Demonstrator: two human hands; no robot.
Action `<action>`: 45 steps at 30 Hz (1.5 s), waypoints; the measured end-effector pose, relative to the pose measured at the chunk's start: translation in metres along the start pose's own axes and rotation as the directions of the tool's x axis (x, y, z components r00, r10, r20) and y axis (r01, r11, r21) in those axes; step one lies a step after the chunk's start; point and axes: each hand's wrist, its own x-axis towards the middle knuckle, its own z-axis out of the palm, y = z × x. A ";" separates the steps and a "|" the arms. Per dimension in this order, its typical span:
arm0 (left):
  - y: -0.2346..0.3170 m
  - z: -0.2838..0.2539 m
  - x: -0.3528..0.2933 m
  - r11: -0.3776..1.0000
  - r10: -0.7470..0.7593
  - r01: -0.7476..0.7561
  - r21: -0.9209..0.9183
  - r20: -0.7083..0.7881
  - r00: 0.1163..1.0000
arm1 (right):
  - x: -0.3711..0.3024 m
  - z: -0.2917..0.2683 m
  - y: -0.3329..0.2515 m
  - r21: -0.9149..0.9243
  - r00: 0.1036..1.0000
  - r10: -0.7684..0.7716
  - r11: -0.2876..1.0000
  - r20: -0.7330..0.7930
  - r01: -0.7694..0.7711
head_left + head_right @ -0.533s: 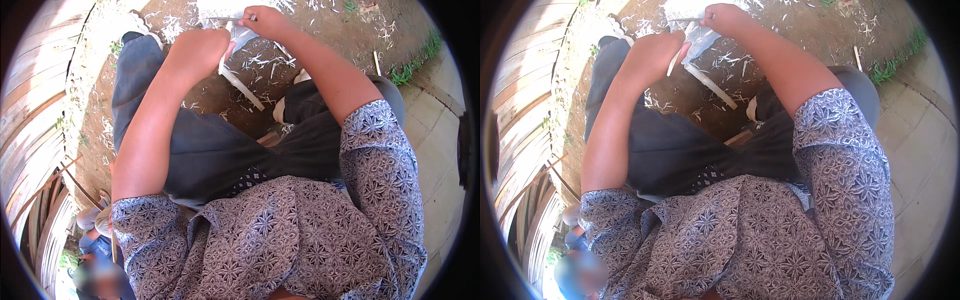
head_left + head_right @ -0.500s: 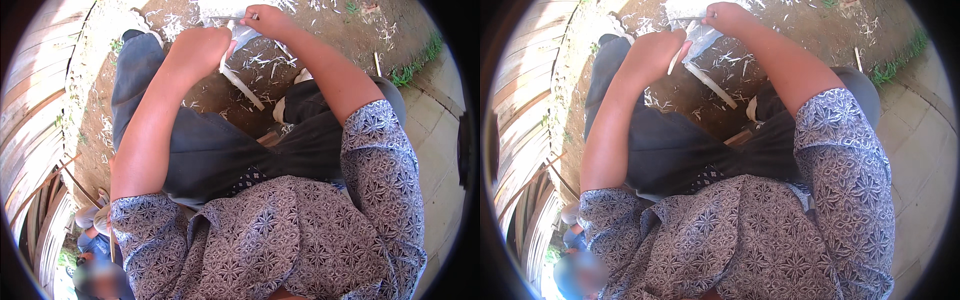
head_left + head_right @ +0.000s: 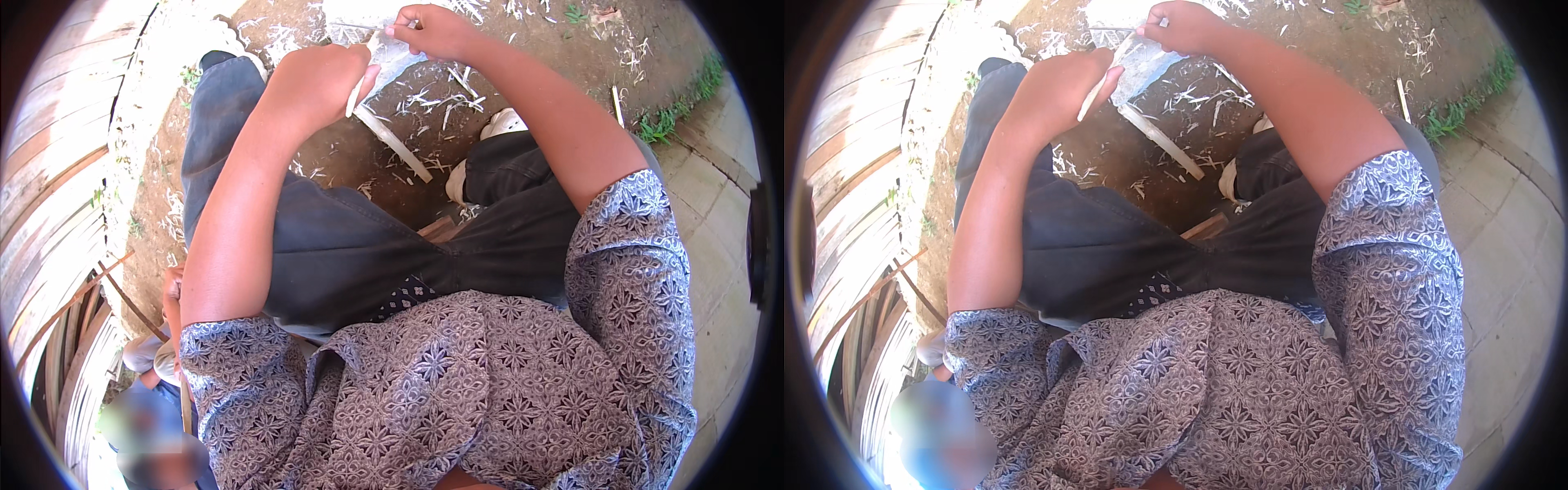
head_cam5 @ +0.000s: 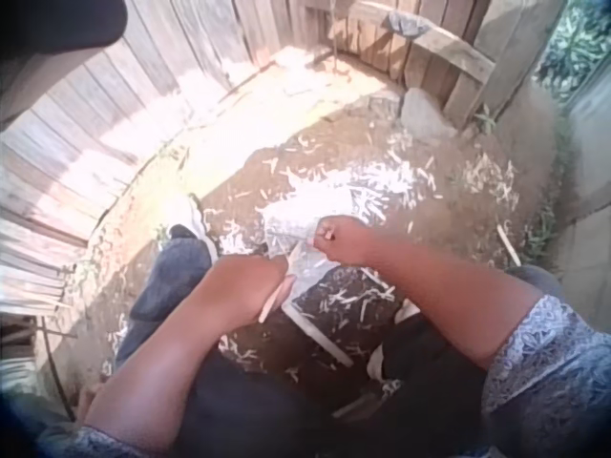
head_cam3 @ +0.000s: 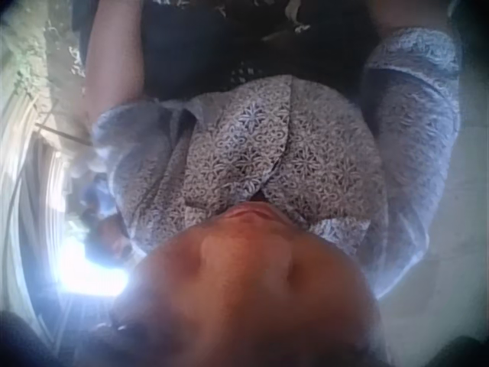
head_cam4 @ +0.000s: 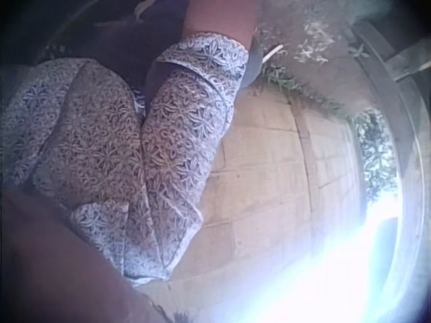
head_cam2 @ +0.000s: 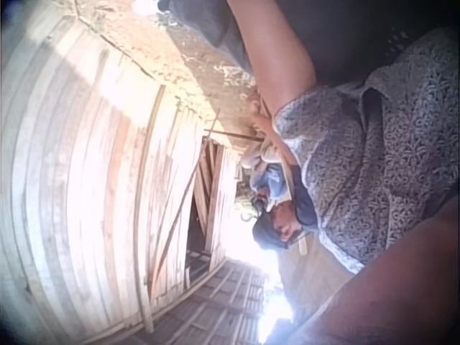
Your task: The person sits on the ground and uses a knife to shave thin strips from a piece of bamboo. They hold the bamboo in their left hand and scrape the knife along its length, creating a pile of shavings on the ground.
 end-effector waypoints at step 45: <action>-0.029 -0.020 0.021 0.930 -0.359 0.314 -0.190 -0.286 0.888 | -0.087 0.055 -0.076 -0.022 0.929 -0.018 1.000 -0.369 0.010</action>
